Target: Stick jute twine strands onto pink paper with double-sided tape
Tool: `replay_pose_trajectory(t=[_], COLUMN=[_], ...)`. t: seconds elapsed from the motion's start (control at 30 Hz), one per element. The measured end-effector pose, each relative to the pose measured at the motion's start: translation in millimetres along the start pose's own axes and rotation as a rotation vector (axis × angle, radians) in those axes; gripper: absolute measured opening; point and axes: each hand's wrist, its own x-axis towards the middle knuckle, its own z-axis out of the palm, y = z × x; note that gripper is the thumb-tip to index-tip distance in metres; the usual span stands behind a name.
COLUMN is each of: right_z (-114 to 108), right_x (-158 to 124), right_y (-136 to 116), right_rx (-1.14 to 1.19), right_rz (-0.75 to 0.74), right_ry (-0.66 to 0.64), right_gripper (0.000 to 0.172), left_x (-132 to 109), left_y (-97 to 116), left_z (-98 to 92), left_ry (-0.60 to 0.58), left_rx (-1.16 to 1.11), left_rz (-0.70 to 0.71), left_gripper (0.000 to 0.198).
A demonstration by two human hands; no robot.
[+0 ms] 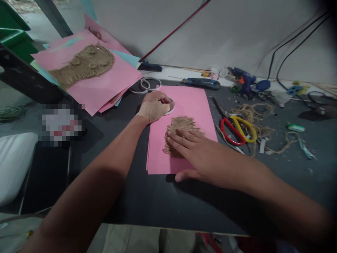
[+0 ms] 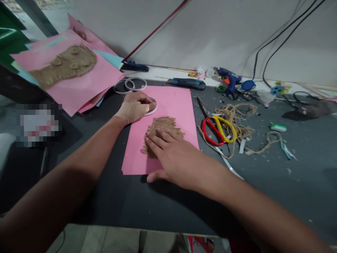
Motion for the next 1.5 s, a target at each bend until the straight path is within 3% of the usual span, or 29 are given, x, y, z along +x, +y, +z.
replay_pose_trajectory(t=[0.13, 0.33, 0.53, 0.87, 1.13, 1.5], right_z=[-6, -15, -14, -17, -14, -3], right_x=[-6, -21, -23, -19, -14, -15], right_y=[-3, -9, -15, -19, -21, -24], right_rx=[-0.014, -0.006, 0.006, 0.003, -0.020, -0.093], right_rz=[0.003, -0.024, -0.021, -0.016, -0.009, -0.048], right_ry=[-0.009, 0.072, 0.084, 0.022, 0.010, 0.165], right_gripper=[0.100, 0.069, 0.061, 0.055, 0.061, 0.063], left_x=[0, 0, 1, 1, 0, 0], left_y=[-2, -1, -2, -1, -2, 0], left_z=[0.7, 0.1, 0.2, -0.5, 0.5, -0.5], left_ry=[0.008, 0.007, 0.001, -0.005, 0.004, -0.005], left_rx=[-0.014, -0.012, 0.027, -0.007, -0.028, -0.026], left_rz=[0.000, 0.000, 0.001, 0.003, 0.007, -0.012], left_gripper=[0.016, 0.013, 0.014, 0.014, 0.011, 0.012])
